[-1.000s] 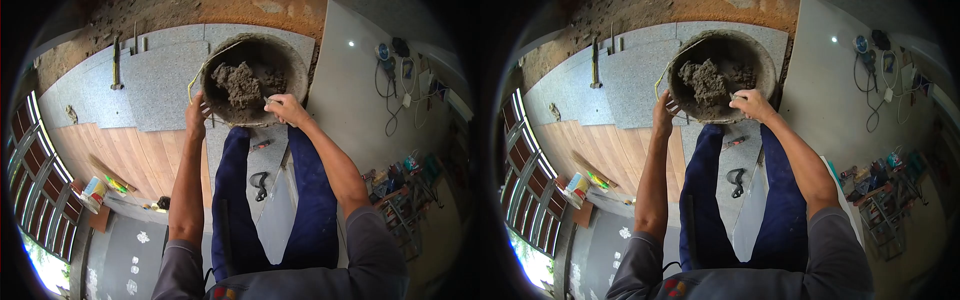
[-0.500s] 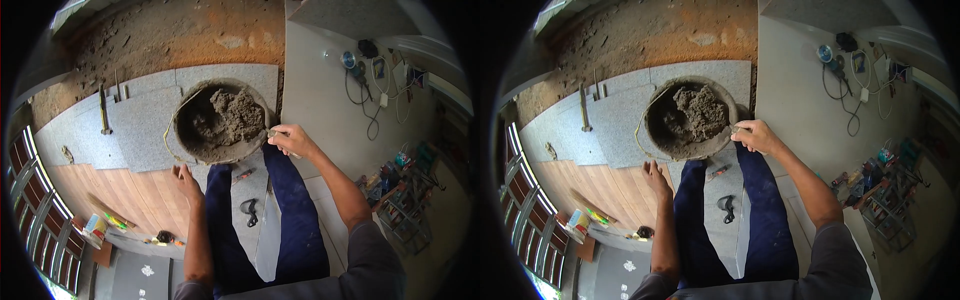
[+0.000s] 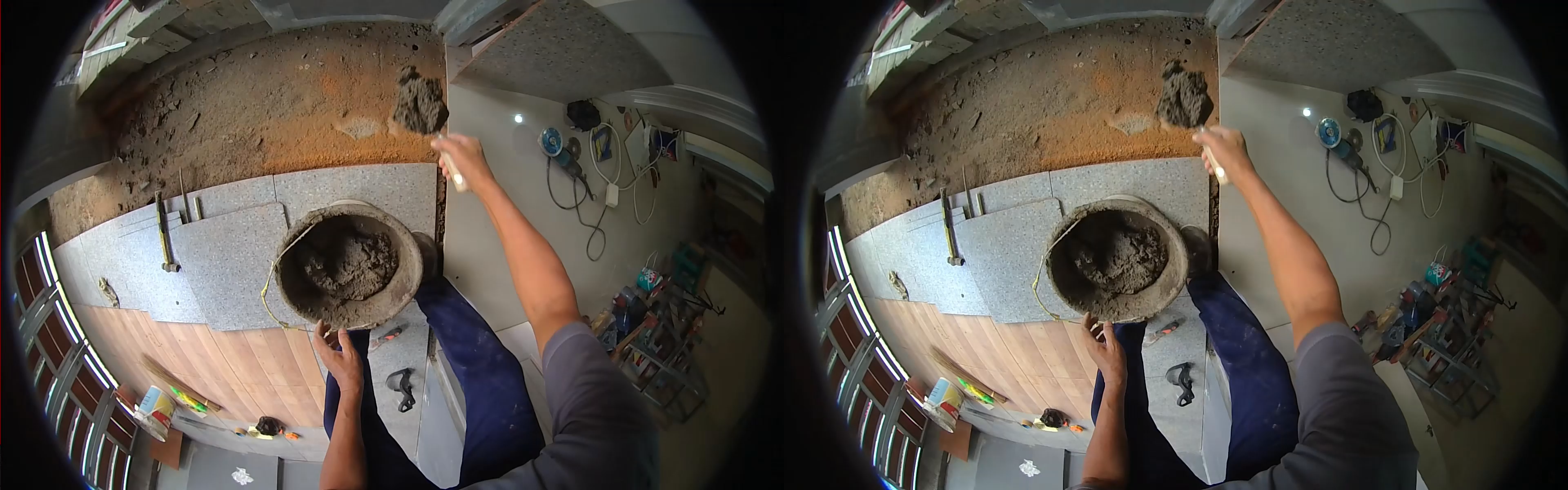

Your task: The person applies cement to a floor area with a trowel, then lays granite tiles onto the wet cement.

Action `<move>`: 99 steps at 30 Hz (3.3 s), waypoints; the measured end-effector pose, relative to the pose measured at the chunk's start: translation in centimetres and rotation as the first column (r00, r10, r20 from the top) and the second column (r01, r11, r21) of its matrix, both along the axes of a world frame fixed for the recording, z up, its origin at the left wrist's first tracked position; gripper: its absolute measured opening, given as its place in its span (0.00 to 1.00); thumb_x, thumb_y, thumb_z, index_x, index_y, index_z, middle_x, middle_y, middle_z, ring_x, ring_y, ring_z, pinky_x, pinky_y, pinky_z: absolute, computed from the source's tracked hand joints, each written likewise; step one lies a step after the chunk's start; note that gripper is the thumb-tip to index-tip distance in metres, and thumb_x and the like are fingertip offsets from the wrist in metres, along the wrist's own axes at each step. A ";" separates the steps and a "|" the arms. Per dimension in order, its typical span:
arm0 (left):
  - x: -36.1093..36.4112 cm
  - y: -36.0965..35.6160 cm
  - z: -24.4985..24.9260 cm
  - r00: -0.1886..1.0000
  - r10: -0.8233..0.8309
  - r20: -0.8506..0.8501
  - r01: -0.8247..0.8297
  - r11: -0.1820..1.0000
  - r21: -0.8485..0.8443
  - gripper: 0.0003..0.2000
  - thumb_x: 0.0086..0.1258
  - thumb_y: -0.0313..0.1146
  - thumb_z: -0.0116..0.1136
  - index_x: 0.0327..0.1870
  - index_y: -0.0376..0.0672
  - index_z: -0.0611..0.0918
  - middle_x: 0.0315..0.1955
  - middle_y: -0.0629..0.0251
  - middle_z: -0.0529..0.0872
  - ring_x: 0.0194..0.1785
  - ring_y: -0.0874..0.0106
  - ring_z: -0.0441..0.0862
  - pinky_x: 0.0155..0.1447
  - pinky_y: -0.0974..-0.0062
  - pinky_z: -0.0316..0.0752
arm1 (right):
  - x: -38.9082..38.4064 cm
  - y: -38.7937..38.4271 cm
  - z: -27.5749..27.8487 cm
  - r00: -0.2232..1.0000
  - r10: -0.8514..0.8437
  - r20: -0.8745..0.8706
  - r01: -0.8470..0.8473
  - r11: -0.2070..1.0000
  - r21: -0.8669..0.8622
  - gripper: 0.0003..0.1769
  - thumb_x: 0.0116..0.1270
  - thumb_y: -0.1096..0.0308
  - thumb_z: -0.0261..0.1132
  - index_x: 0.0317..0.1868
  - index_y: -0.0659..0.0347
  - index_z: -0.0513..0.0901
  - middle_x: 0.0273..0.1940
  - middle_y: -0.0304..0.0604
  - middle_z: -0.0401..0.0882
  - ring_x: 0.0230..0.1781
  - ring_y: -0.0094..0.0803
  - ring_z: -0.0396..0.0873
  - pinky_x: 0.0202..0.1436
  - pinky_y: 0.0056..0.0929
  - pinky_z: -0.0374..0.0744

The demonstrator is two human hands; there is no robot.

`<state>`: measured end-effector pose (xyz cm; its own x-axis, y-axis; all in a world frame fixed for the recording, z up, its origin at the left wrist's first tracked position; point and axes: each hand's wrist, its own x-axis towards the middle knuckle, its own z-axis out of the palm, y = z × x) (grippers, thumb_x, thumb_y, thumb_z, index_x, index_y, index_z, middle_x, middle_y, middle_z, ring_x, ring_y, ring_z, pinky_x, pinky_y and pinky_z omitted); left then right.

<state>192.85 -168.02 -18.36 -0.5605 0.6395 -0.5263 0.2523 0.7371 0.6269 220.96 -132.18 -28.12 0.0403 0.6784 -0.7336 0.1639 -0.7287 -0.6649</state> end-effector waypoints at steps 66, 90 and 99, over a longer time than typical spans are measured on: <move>-11.7 -0.6 -1.9 0.837 0.486 0.250 -0.516 0.854 0.065 0.29 0.83 0.49 0.49 0.72 0.34 0.71 0.60 0.55 0.79 0.56 0.67 0.78 0.60 0.67 0.74 | -11.7 -27.0 5.5 0.883 0.458 -0.101 -0.463 0.886 -0.027 0.15 0.68 0.61 0.69 0.28 0.63 0.79 0.20 0.34 0.74 0.17 0.19 0.71 0.21 0.25 0.70; 1.6 -0.4 -0.8 0.804 0.147 0.576 -0.008 0.971 -0.237 0.20 0.79 0.39 0.60 0.63 0.34 0.78 0.47 0.60 0.85 0.44 0.74 0.83 0.43 0.77 0.79 | -5.6 12.5 -7.0 0.820 0.110 0.562 -0.254 0.949 0.187 0.14 0.63 0.62 0.66 0.32 0.67 0.85 0.33 0.51 0.86 0.22 0.37 0.83 0.27 0.39 0.81; 1.9 1.3 -0.4 0.818 0.218 0.533 -0.138 0.973 -0.188 0.17 0.78 0.36 0.61 0.61 0.34 0.80 0.42 0.61 0.85 0.40 0.76 0.81 0.44 0.77 0.80 | -7.3 15.8 -4.4 0.358 0.291 0.887 -0.505 0.860 -0.078 0.15 0.66 0.64 0.63 0.46 0.63 0.88 0.47 0.58 0.88 0.52 0.57 0.85 0.55 0.52 0.81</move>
